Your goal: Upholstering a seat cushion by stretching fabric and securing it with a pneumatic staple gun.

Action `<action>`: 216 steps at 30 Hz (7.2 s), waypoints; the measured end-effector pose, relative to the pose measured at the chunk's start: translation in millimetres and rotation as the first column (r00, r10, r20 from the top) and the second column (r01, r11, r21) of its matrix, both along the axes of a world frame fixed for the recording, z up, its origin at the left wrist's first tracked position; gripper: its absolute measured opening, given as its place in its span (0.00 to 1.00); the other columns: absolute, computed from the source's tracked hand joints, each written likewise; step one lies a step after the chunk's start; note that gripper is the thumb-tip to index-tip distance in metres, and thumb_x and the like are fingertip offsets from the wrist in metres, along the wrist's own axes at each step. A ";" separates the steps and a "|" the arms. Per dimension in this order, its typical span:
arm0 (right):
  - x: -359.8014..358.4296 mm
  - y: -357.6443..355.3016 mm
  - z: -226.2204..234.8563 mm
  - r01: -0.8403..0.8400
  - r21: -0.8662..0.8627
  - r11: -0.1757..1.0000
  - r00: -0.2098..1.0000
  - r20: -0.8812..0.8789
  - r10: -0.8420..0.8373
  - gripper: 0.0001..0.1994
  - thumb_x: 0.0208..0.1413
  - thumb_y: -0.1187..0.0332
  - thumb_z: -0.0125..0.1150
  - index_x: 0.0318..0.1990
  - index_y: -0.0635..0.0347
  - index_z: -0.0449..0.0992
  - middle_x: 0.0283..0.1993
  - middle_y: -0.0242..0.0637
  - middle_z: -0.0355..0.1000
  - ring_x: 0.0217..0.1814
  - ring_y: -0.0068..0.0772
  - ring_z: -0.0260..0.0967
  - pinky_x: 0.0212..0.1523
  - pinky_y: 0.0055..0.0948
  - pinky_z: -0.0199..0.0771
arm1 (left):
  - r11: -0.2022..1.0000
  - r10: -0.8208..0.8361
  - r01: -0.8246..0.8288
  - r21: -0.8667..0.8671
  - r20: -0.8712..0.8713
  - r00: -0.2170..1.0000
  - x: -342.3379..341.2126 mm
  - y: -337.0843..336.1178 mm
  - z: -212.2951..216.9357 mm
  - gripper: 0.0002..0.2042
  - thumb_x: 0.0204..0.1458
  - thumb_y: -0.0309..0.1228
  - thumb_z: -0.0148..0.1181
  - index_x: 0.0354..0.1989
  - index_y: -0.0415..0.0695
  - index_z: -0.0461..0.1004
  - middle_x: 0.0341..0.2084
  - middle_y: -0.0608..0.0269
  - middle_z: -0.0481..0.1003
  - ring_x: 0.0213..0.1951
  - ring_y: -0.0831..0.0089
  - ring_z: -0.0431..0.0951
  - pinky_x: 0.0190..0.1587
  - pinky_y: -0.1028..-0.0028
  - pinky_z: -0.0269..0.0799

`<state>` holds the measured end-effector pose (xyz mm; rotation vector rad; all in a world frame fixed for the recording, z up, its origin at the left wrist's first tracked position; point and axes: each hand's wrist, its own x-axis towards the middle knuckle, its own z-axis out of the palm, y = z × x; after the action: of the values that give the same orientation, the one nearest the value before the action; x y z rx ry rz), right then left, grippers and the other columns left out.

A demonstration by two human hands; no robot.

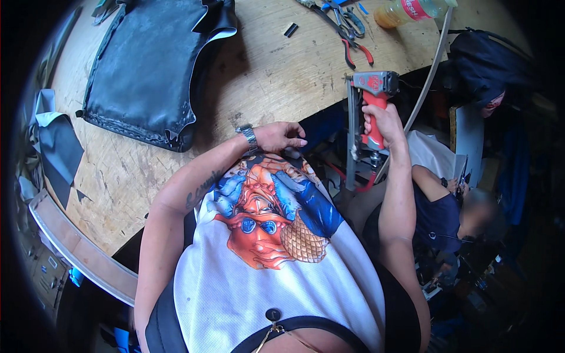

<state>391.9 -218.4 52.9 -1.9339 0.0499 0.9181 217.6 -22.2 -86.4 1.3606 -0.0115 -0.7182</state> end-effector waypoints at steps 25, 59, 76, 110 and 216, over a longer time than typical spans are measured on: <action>-78.1 -86.9 -40.4 0.335 -0.045 0.941 0.941 -0.044 -0.336 0.04 0.50 0.74 0.56 0.27 0.63 0.69 0.17 0.30 0.65 0.14 0.21 0.63 0.18 0.23 0.66 | 0.997 0.071 -0.071 -0.032 -0.011 0.997 8.3 10.2 -5.6 0.15 0.57 0.39 0.57 0.46 0.42 0.69 0.33 0.71 0.72 0.37 0.82 0.69 0.42 0.79 0.67; -22.3 25.9 4.3 0.155 0.967 0.204 0.984 -0.170 0.057 0.26 0.53 0.56 0.56 0.53 0.68 0.65 0.18 0.29 0.60 0.14 0.24 0.58 0.22 0.29 0.66 | 0.856 0.516 -0.486 -0.175 0.232 0.825 96.9 40.0 187.4 0.12 0.50 0.34 0.65 0.39 0.40 0.79 0.28 0.69 0.78 0.28 0.85 0.72 0.31 0.83 0.66; -7.6 131.0 -42.3 0.381 0.829 -0.409 0.817 -0.095 0.568 0.29 0.59 0.46 0.48 0.60 0.58 0.59 0.19 0.25 0.57 0.13 0.17 0.56 0.15 0.20 0.60 | 0.908 0.304 -0.221 -0.356 0.196 0.932 7.0 78.8 132.7 0.32 0.62 0.55 0.31 0.65 0.42 0.53 0.47 0.65 0.70 0.40 0.79 0.70 0.46 0.75 0.68; -39.5 267.7 -90.3 0.385 0.915 -0.117 0.808 -0.273 0.523 0.23 0.59 0.54 0.54 0.50 0.67 0.66 0.29 0.43 0.68 0.27 0.37 0.67 0.29 0.32 0.72 | -0.324 0.314 -0.764 0.558 0.825 0.470 -1.6 599.4 61.5 0.09 0.51 0.36 0.54 0.37 0.50 0.76 0.40 0.58 0.75 0.45 0.56 0.74 0.46 0.60 0.70; -12.2 125.3 -118.8 0.421 0.904 0.076 0.902 -0.426 0.074 0.25 0.60 0.44 0.42 0.33 0.61 0.69 0.20 0.37 0.66 0.19 0.35 0.67 0.22 0.34 0.71 | 0.417 0.880 -0.896 0.153 0.180 0.440 155.7 21.0 151.3 0.25 0.60 0.31 0.52 0.64 0.35 0.55 0.44 0.60 0.75 0.41 0.79 0.74 0.44 0.80 0.69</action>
<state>379.8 -93.2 -65.9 -0.3496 -0.1059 0.7593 373.3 -1.3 65.0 1.3628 0.7366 0.2836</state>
